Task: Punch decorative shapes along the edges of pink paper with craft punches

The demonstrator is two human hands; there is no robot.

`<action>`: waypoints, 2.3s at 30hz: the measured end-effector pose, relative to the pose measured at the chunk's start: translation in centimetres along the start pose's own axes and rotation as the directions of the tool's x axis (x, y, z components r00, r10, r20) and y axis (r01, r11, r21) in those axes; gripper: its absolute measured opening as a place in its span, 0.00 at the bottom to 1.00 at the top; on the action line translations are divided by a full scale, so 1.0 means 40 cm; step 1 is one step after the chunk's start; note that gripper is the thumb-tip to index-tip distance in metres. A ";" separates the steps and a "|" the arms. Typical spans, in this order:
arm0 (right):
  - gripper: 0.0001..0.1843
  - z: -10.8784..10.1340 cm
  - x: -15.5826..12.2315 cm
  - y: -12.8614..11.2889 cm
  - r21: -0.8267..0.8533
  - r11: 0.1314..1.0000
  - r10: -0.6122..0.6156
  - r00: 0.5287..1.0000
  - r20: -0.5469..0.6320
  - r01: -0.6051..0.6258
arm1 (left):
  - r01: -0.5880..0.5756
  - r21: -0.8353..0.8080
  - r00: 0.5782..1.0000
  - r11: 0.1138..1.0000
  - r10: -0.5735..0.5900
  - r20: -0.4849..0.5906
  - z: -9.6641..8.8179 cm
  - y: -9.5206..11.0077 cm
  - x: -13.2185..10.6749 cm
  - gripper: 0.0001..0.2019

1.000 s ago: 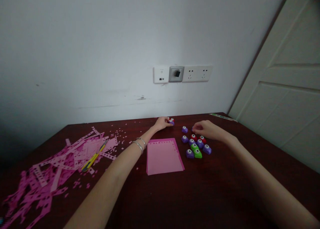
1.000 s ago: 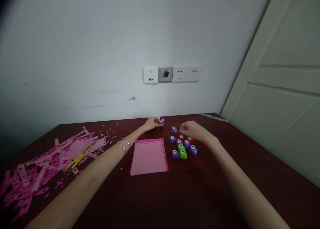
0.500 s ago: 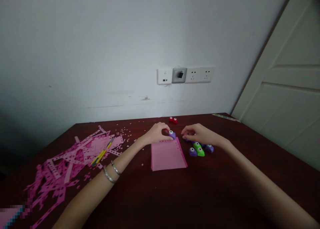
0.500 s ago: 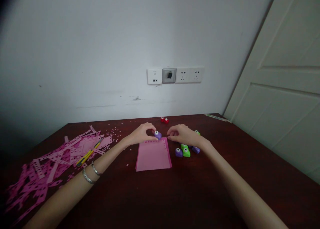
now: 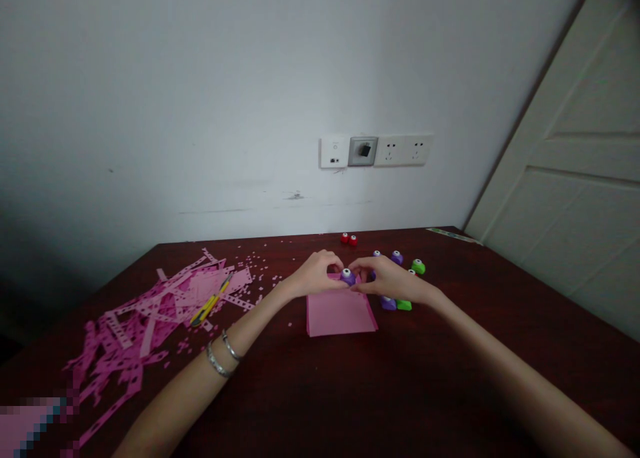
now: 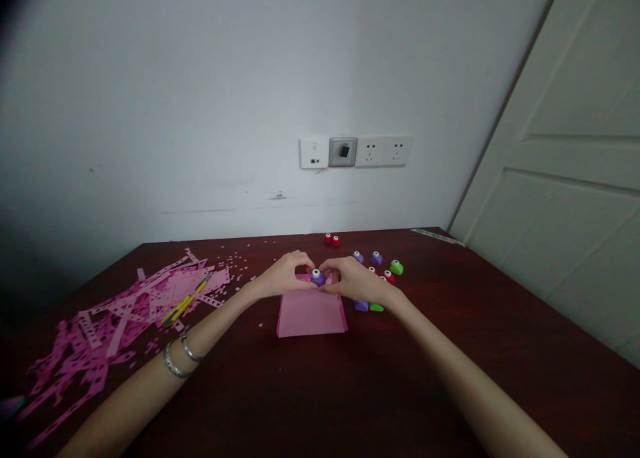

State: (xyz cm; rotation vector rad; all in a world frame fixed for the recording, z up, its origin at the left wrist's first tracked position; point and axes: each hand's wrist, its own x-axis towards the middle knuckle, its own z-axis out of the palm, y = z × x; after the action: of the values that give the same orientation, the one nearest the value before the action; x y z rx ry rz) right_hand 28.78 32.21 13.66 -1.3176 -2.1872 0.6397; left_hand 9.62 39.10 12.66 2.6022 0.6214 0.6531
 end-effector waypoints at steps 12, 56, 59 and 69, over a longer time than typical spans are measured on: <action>0.18 -0.018 -0.030 0.016 0.198 0.960 0.181 0.978 0.103 -0.198 | 0.043 -0.066 0.988 0.997 -0.032 0.149 -0.028 -0.023 -0.011 0.11; 0.16 -0.027 -0.048 0.143 -0.179 0.962 0.214 0.977 0.021 -0.207 | 0.692 -0.319 0.722 0.647 -0.627 0.293 0.000 -0.225 -0.063 0.06; 0.16 -0.027 -0.048 0.144 -0.182 0.963 0.205 0.979 0.009 -0.200 | 0.687 -0.406 0.725 0.603 -0.610 0.320 -0.011 -0.215 -0.062 0.06; 0.19 -0.022 -0.047 0.147 -0.122 0.974 0.188 0.982 -0.020 -0.189 | 0.667 -0.586 0.725 0.459 -0.581 0.370 -0.024 -0.225 -0.061 0.08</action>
State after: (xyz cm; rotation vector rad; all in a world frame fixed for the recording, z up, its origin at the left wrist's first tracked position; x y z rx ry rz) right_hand 33.98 33.13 10.33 -1.6039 -2.1414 0.5750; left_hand 4.30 45.56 8.45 1.5078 0.9980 0.3594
